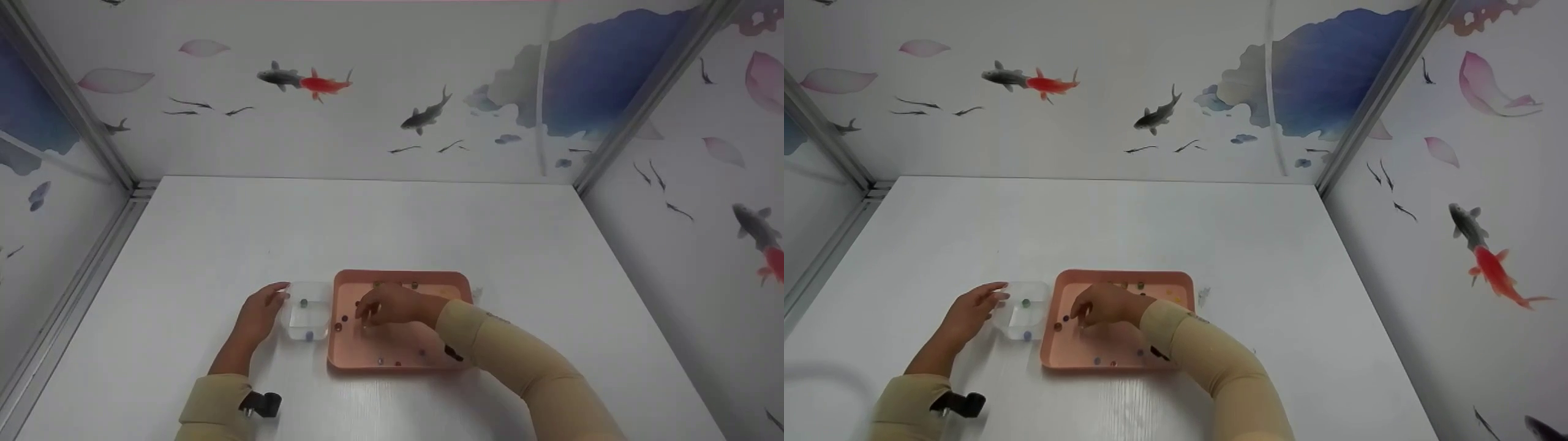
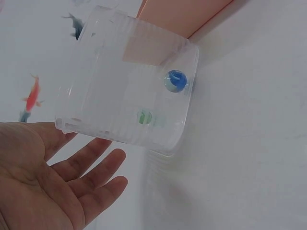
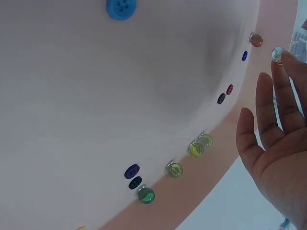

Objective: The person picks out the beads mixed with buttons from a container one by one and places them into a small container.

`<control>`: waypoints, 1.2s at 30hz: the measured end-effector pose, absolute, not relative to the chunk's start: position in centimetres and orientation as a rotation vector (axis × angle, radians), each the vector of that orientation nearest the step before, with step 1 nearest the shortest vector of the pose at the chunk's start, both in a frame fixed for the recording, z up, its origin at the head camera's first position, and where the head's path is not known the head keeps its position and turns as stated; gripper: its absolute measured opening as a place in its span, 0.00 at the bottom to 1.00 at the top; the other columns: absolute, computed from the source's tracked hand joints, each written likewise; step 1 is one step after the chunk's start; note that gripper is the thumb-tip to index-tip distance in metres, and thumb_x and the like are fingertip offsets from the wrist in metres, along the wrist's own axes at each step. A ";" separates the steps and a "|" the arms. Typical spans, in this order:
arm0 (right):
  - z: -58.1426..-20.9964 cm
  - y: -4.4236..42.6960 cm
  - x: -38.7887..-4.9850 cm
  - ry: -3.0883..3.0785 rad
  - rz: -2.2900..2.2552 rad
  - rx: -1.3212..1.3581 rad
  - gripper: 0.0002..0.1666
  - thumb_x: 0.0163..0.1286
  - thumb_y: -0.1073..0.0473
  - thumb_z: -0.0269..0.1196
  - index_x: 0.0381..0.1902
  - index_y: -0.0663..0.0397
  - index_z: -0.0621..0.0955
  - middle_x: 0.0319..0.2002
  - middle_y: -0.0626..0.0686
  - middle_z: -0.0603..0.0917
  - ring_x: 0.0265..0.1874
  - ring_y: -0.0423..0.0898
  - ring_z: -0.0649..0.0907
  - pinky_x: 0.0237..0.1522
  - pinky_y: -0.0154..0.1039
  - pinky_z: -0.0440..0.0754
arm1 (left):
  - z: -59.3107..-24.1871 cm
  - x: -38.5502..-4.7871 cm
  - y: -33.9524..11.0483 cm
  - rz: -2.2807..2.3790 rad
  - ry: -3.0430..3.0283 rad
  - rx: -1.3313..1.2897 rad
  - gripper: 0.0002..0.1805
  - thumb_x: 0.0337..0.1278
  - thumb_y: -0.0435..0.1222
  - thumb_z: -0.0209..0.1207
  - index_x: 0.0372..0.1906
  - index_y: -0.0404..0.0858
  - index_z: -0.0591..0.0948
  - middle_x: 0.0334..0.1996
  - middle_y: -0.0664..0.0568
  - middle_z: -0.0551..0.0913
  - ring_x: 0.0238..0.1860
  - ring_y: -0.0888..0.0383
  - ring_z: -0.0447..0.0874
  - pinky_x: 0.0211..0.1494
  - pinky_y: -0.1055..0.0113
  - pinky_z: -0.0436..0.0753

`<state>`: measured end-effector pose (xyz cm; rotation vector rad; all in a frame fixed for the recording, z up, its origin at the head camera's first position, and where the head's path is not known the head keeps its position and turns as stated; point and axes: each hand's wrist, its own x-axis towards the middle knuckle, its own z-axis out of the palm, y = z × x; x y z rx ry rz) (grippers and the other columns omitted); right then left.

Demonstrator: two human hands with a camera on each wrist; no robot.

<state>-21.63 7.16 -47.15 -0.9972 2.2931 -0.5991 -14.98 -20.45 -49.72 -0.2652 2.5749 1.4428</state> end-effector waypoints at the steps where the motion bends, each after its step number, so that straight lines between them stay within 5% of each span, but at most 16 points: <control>1: -47.0 7.2 -21.7 2.295 -0.602 -0.993 0.12 0.66 0.59 0.66 0.48 0.46 0.85 0.40 0.37 0.83 0.43 0.37 0.80 0.47 0.31 0.80 | -49.7 -15.0 -20.5 1.446 2.575 -0.263 0.23 0.76 0.40 0.43 0.69 0.35 0.67 0.68 0.36 0.66 0.71 0.38 0.57 0.72 0.43 0.59; 17: -46.0 7.8 -22.3 2.279 -0.903 -0.853 0.11 0.66 0.63 0.65 0.46 0.50 0.86 0.38 0.38 0.85 0.41 0.39 0.80 0.43 0.34 0.81 | -49.7 -14.9 -20.6 1.433 2.574 -0.292 0.23 0.76 0.40 0.44 0.69 0.36 0.67 0.69 0.37 0.65 0.72 0.38 0.56 0.73 0.45 0.58; 26: -46.1 8.2 -22.7 2.283 -1.095 -0.868 0.11 0.66 0.66 0.63 0.46 0.62 0.83 0.40 0.49 0.86 0.41 0.43 0.84 0.42 0.37 0.83 | -49.8 -14.9 -20.4 1.437 2.590 -0.269 0.23 0.76 0.40 0.44 0.69 0.36 0.67 0.68 0.36 0.67 0.71 0.38 0.59 0.72 0.43 0.60; 36: -45.5 7.4 -22.5 2.346 -1.167 -0.680 0.11 0.67 0.59 0.65 0.46 0.52 0.85 0.39 0.44 0.84 0.40 0.42 0.82 0.42 0.38 0.83 | -50.1 -15.1 -20.4 1.447 2.589 -0.268 0.23 0.76 0.40 0.43 0.69 0.36 0.67 0.67 0.37 0.69 0.71 0.38 0.59 0.72 0.44 0.60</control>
